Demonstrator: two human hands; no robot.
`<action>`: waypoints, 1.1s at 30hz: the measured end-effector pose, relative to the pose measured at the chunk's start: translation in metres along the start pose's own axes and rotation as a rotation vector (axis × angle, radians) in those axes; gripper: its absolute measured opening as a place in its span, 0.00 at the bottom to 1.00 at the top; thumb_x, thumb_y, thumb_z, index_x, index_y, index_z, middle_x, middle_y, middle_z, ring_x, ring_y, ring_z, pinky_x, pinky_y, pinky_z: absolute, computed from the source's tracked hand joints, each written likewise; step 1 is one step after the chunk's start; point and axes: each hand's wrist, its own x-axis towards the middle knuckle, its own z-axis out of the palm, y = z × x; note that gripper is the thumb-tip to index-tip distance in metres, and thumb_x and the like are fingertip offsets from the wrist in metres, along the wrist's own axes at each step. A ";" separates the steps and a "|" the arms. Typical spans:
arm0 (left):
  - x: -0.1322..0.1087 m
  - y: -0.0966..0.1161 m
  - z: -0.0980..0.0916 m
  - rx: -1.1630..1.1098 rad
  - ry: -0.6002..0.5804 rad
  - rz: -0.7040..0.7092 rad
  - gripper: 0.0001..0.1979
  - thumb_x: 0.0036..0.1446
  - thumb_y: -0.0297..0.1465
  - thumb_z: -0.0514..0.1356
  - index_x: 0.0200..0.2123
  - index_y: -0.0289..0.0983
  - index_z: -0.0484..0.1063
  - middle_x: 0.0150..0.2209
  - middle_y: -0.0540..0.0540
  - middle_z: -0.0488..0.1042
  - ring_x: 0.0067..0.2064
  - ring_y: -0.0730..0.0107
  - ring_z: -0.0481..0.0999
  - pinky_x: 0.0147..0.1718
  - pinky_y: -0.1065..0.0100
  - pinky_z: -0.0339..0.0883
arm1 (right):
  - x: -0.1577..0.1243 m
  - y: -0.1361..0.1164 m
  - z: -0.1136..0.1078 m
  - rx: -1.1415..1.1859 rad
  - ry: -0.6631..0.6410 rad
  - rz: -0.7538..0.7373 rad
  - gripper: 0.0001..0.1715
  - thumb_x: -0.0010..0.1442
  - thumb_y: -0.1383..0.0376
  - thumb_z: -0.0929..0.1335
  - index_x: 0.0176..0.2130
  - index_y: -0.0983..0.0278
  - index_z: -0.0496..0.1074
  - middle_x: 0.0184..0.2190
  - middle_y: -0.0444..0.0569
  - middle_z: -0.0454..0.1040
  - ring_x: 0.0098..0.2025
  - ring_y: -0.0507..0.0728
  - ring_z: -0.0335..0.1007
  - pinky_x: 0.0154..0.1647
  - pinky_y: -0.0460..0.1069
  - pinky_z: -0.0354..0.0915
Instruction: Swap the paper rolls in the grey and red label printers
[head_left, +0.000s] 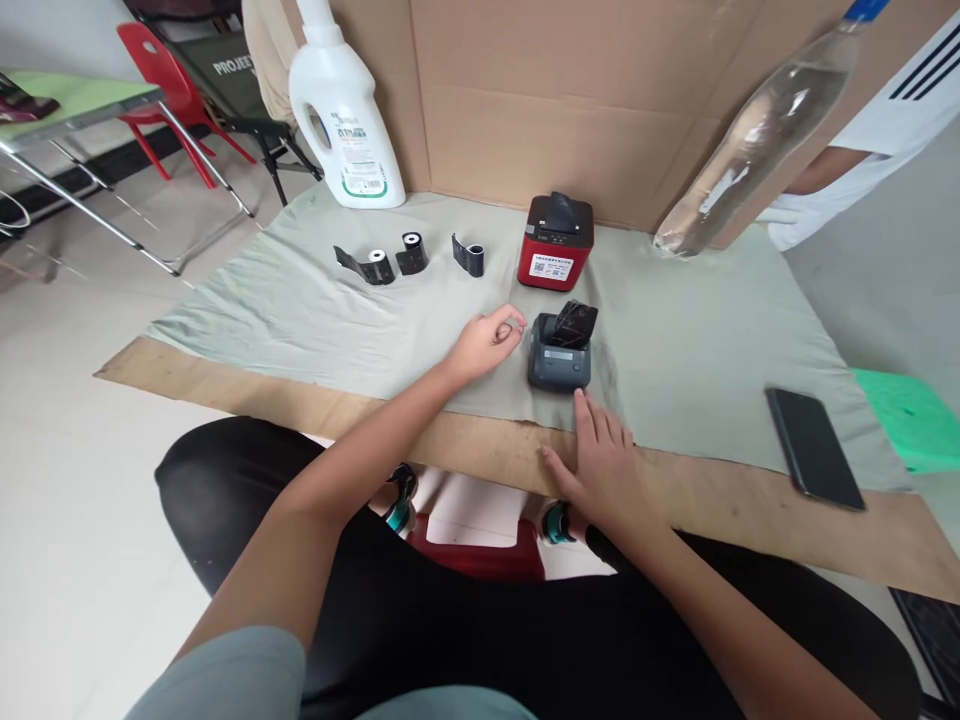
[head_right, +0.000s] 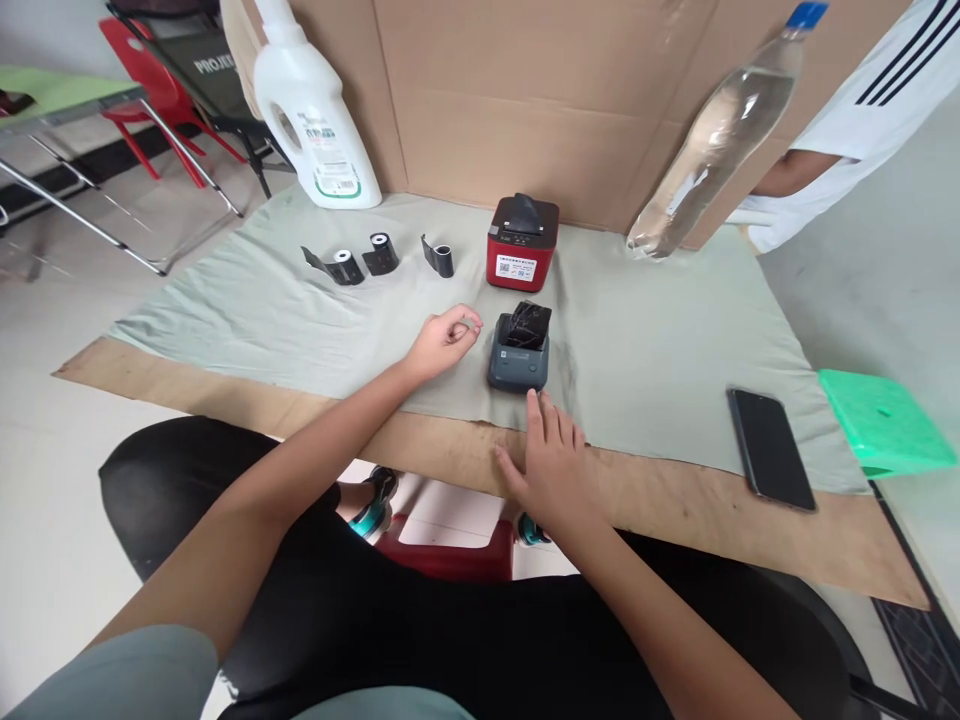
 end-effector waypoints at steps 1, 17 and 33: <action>-0.001 -0.002 -0.003 0.088 -0.028 0.025 0.05 0.63 0.28 0.58 0.39 0.39 0.74 0.18 0.59 0.56 0.21 0.76 0.56 0.29 0.71 0.55 | -0.003 -0.002 -0.001 0.013 -0.004 -0.004 0.51 0.71 0.49 0.63 0.78 0.67 0.39 0.71 0.68 0.62 0.67 0.75 0.63 0.63 0.70 0.64; 0.006 -0.011 -0.026 0.525 -0.307 0.254 0.18 0.69 0.33 0.55 0.52 0.48 0.83 0.44 0.45 0.85 0.38 0.66 0.81 0.34 0.68 0.62 | 0.070 0.036 0.025 0.363 0.099 0.110 0.61 0.64 0.47 0.69 0.77 0.73 0.40 0.73 0.75 0.57 0.72 0.76 0.59 0.68 0.72 0.60; 0.012 0.000 -0.032 0.484 -0.404 0.224 0.16 0.65 0.30 0.58 0.50 0.45 0.83 0.35 0.45 0.81 0.34 0.64 0.76 0.32 0.65 0.55 | 0.066 0.032 0.030 0.205 0.102 0.050 0.59 0.66 0.47 0.67 0.76 0.80 0.42 0.71 0.79 0.58 0.68 0.78 0.63 0.66 0.71 0.61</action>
